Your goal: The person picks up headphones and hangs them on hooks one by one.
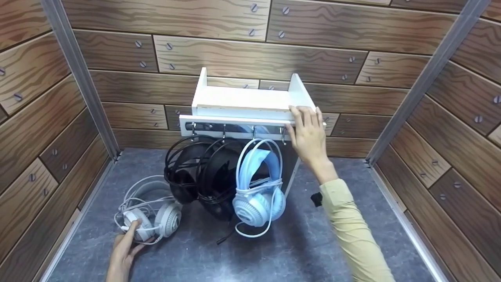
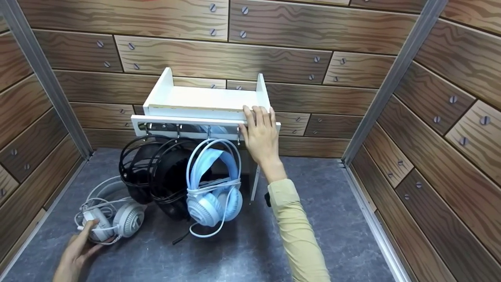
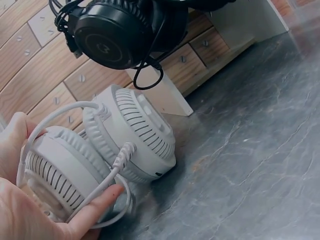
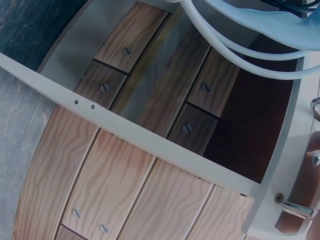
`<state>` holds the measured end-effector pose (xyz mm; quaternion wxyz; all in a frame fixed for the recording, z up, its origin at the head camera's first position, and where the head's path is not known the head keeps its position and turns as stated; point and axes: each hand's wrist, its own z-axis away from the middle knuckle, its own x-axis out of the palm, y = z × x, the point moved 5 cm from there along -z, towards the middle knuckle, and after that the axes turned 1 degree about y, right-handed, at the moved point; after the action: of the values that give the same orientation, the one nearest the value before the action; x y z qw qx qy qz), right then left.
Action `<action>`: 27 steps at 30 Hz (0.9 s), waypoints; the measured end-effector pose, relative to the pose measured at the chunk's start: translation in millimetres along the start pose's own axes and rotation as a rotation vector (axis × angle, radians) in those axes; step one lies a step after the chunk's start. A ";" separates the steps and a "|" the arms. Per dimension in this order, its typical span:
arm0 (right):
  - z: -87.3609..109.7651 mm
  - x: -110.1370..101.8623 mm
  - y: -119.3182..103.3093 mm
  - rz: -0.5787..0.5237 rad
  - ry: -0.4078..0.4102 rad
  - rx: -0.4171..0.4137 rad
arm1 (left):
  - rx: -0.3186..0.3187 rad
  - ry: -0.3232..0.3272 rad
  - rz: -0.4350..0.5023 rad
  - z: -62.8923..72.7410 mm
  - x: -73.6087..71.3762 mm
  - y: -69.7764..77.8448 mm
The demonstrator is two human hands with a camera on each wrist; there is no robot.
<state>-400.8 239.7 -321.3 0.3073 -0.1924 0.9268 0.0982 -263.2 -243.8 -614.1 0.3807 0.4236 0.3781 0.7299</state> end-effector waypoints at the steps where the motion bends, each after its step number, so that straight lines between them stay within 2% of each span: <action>1: 0.2 0.3 0.1 0.001 -0.003 0.001 | 0.004 -0.002 0.008 1.7 -0.3 -0.4; 7: 0.6 0.3 -1.8 -0.011 0.008 -0.004 | 0.016 -0.010 0.029 16.0 -3.4 -6.4; 11: 0.4 0.3 -3.1 -0.010 0.015 -0.012 | 0.046 -0.007 0.062 26.8 -5.3 -8.0; 16: 0.8 0.5 -3.0 -0.005 0.010 -0.013 | 0.096 0.031 0.127 40.7 -13.3 -6.6; 22: -1.7 -2.1 -0.1 -0.005 0.001 -0.022 | 0.150 0.098 0.137 56.7 -20.8 -7.9; 25: -3.0 -4.5 1.9 -0.012 -0.013 -0.025 | 0.185 0.097 0.198 67.2 -21.2 -7.8; 27: -3.0 -5.4 2.8 -0.016 -0.024 -0.030 | 0.216 0.090 0.272 75.4 -21.0 -6.5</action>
<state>-399.6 242.9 -315.4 0.3162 -0.2033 0.9199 0.1120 -186.0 -242.2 -599.9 0.2135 0.4760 0.4104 0.7479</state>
